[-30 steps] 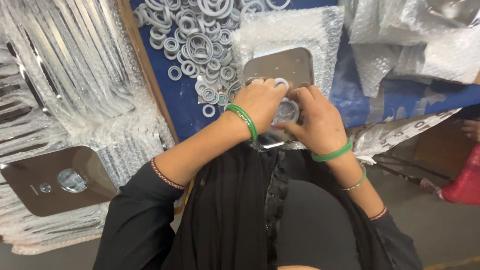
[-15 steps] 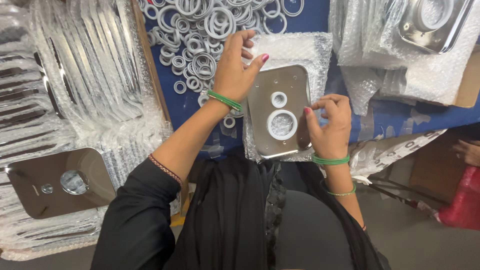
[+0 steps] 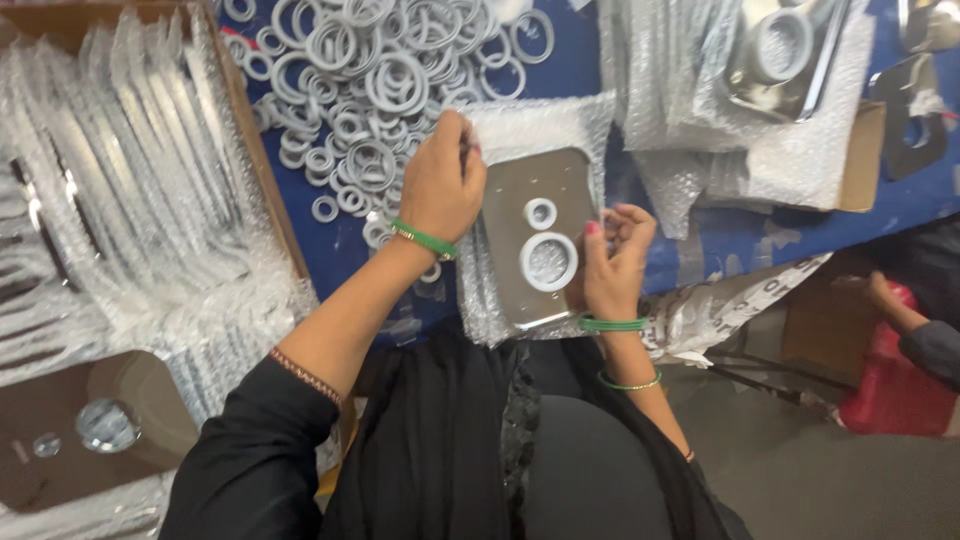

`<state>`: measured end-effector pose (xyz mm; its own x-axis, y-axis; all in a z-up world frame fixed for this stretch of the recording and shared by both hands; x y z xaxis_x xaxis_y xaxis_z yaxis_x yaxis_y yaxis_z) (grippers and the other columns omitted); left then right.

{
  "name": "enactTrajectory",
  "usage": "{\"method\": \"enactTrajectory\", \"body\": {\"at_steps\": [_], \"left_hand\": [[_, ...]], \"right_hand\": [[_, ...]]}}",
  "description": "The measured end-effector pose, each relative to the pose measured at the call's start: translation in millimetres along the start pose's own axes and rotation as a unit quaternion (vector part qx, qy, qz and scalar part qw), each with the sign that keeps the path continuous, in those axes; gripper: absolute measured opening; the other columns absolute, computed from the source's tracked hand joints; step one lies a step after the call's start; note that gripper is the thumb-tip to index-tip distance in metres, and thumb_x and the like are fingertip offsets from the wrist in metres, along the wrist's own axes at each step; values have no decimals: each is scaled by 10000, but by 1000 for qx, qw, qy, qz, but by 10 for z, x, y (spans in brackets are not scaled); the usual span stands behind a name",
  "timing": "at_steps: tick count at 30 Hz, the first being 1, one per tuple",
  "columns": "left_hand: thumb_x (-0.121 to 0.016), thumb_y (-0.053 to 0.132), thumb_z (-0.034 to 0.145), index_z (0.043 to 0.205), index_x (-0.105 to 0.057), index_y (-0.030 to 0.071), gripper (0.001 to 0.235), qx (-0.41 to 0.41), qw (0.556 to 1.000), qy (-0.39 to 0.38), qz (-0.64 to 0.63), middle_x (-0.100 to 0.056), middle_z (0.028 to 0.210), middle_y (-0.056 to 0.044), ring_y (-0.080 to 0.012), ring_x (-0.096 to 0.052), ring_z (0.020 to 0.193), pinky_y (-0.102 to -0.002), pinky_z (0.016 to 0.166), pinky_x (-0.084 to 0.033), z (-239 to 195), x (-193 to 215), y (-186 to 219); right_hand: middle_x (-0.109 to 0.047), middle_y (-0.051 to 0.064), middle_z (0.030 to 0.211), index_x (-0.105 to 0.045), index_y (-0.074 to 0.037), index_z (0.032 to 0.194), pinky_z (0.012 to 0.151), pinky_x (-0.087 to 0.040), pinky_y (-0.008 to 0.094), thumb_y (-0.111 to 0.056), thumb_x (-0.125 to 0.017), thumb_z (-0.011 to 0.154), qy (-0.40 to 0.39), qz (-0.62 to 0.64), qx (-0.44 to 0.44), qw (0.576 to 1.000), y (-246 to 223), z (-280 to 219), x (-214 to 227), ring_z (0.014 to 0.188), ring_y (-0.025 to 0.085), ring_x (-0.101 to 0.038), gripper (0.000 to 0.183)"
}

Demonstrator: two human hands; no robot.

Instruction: The person is assembling metal shower plates by inserting plastic rings into the center of the plates and stacking the finished items on a table.

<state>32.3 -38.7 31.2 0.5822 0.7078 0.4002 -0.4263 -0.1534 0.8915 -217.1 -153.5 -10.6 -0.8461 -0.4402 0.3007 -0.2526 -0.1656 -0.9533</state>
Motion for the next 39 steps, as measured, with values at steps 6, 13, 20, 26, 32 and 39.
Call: {"method": "enactTrajectory", "body": {"at_steps": [6,13,20,26,32,39], "left_hand": [[-550,27,987,1167,-510,43,185,0,990,-12,-140,-581,922,-86,-144,-564,770,-315,699,-474,-101,51,166],[-559,-19,1057,1421,-396,61,407,1,941,-74,-330,-538,1096,-81,-114,-563,904,-258,744,-449,-161,41,181],[-605,17,1014,1521,-256,79,619,-87,910,-133,-383,-478,1388,-141,-237,-670,1223,-340,1028,-582,-121,83,368],[-678,61,971,1466,-383,44,577,-42,953,-137,-266,-572,1280,-140,-213,-714,1084,-318,903,-606,-69,-27,306],[-668,130,959,1332,-508,53,413,9,985,-67,-158,-663,1128,-95,-172,-749,906,-302,760,-597,-48,-45,148],[-687,160,944,1123,-617,56,219,65,988,-38,-134,-676,1026,-94,-216,-731,851,-332,750,-591,-6,-85,-29]], "right_hand": [[-641,89,1078,-577,-9,1227,814,-510,235,-108,-613,1094,-35,44,-47,997,-15,5,32,931,77,-606,170],[-679,51,1079,-471,-30,1353,834,-518,226,-24,-576,1093,-66,78,77,992,-474,347,204,955,85,-638,280],[-582,182,1486,-463,-12,1490,1048,-529,278,59,-519,1098,-35,-32,272,961,-887,1483,711,1204,121,-618,402],[-662,155,1034,-538,-77,1498,744,-445,260,43,-605,1048,52,-57,88,993,-469,2953,1475,847,119,-575,471],[-701,168,1169,-655,-63,1328,852,-534,397,-60,-779,955,124,-388,189,894,-196,3211,1733,1022,263,-686,393],[-591,197,1302,-635,52,1272,1074,-443,411,62,-711,918,143,-420,280,852,-761,2777,1397,1232,331,-590,362]]}}
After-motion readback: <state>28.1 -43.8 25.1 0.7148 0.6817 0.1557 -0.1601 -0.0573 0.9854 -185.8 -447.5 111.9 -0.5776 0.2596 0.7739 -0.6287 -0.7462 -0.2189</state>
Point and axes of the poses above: each hand's wrist, its own z-axis towards the middle knuckle, its own x-axis out of the back of the hand, y = z × x, the point moved 6 cm from there along z, towards the middle knuckle
